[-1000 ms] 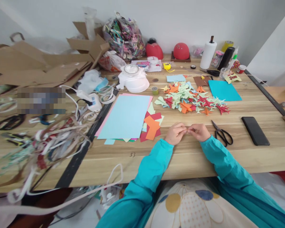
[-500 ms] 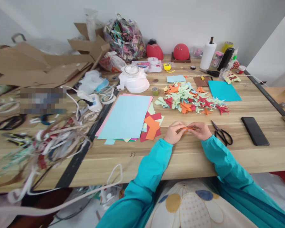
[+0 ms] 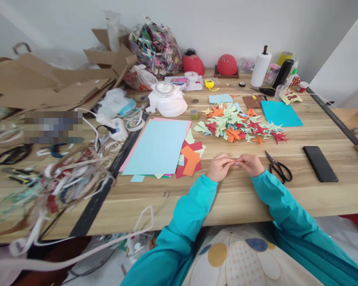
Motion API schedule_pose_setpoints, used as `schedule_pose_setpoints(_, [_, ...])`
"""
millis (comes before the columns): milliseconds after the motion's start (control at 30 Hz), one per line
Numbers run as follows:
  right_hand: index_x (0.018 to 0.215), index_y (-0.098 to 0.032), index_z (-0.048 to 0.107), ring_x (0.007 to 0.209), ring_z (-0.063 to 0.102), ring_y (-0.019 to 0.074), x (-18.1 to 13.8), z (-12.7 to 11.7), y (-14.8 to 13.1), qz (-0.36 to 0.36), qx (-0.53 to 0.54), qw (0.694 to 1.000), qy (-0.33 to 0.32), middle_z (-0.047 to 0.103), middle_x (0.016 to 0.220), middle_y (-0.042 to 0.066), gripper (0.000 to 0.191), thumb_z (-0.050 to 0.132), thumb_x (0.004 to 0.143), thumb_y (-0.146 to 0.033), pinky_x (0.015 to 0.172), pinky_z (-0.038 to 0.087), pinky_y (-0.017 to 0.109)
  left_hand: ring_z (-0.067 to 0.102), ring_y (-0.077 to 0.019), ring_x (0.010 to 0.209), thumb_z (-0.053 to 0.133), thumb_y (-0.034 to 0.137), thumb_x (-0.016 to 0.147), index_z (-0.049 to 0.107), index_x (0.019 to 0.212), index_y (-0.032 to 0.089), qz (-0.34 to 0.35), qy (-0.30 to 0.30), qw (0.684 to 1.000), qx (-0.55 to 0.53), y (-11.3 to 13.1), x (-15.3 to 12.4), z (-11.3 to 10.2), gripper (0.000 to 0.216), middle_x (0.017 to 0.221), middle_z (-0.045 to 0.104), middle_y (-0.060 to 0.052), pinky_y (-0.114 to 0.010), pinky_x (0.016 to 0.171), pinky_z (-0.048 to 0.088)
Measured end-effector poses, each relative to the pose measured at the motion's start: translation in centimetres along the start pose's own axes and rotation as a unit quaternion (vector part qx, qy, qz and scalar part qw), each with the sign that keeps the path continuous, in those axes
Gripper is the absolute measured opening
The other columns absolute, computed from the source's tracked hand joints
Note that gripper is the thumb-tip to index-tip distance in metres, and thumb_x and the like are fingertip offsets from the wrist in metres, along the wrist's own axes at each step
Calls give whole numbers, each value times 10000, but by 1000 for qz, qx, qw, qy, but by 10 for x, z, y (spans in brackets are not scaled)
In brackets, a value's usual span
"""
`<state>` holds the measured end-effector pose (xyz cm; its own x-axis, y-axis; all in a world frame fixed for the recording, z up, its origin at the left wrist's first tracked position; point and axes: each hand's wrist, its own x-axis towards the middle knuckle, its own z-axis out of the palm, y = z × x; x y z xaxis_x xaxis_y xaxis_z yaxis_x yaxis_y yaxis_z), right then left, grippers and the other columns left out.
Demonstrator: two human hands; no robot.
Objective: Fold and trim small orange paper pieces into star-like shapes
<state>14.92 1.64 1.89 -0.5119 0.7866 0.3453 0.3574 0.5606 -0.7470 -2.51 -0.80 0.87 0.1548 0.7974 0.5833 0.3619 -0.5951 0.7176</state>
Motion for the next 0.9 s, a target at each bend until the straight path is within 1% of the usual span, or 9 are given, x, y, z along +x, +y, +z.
schedule_pose_setpoints(100, [724,-149,651,525,586,115,0,0,-1,9,13,1000,1,633,572,33,258,566,795,-381,518,454,213,538,-124,648,597,239,767,682,763,161,-28,-8,999,-18,3,2,-2,115,665,579,-38,-258,597,448])
schedule_pose_setpoints(200, [740,-144,657,518,598,117,1,0,0,26,52,998,6,639,581,37,255,576,787,-382,514,468,215,577,-134,712,613,245,753,681,806,153,-63,-14,997,-48,6,4,-5,126,751,621,-59,-269,658,478])
schedule_pose_setpoints(267, [745,-141,659,516,603,120,1,-1,1,30,68,997,13,643,587,40,248,582,783,-373,513,476,218,592,-147,757,628,250,740,679,836,146,-76,-15,995,-63,8,5,-6,150,804,637,-73,-281,694,489])
schedule_pose_setpoints(333, [745,-141,661,515,605,121,1,-2,1,30,68,997,17,647,596,43,238,586,781,-364,516,482,222,597,-151,766,636,253,732,679,832,142,-85,-13,994,-69,9,6,-7,155,812,641,-77,-282,696,493])
schedule_pose_setpoints(433, [768,-147,665,545,615,126,1,-2,0,19,48,998,20,663,636,50,219,600,772,-357,541,493,231,597,-146,740,626,251,740,683,800,148,-89,-7,994,-69,8,5,-7,133,783,643,-70,-278,678,494])
schedule_pose_setpoints(567, [838,-156,666,676,644,154,1,-2,-1,-3,31,999,25,692,765,76,213,625,753,-347,633,512,254,596,-142,724,622,258,745,688,793,157,-87,-9,994,-70,7,5,-6,130,765,642,-61,-279,674,494])
schedule_pose_setpoints(667, [808,-156,663,609,628,136,1,-2,-1,1,31,1000,-1,674,685,58,203,562,804,-333,589,499,239,598,-143,726,625,249,742,690,800,158,-87,-19,993,-74,7,5,-6,126,765,643,-60,-279,676,494])
schedule_pose_setpoints(733, [787,-149,657,568,613,127,0,-2,-2,1,32,999,-7,656,643,50,218,544,816,-334,561,487,231,599,-142,726,629,237,738,690,796,154,-89,-22,993,-74,7,5,-6,118,761,642,-60,-275,674,493])
schedule_pose_setpoints(900, [777,-152,646,572,594,122,0,-2,-3,-18,22,1000,-5,639,642,45,227,532,823,-343,561,466,227,593,-136,711,624,220,741,686,772,149,-84,-30,994,-71,5,5,-6,99,755,636,-63,-271,668,487])
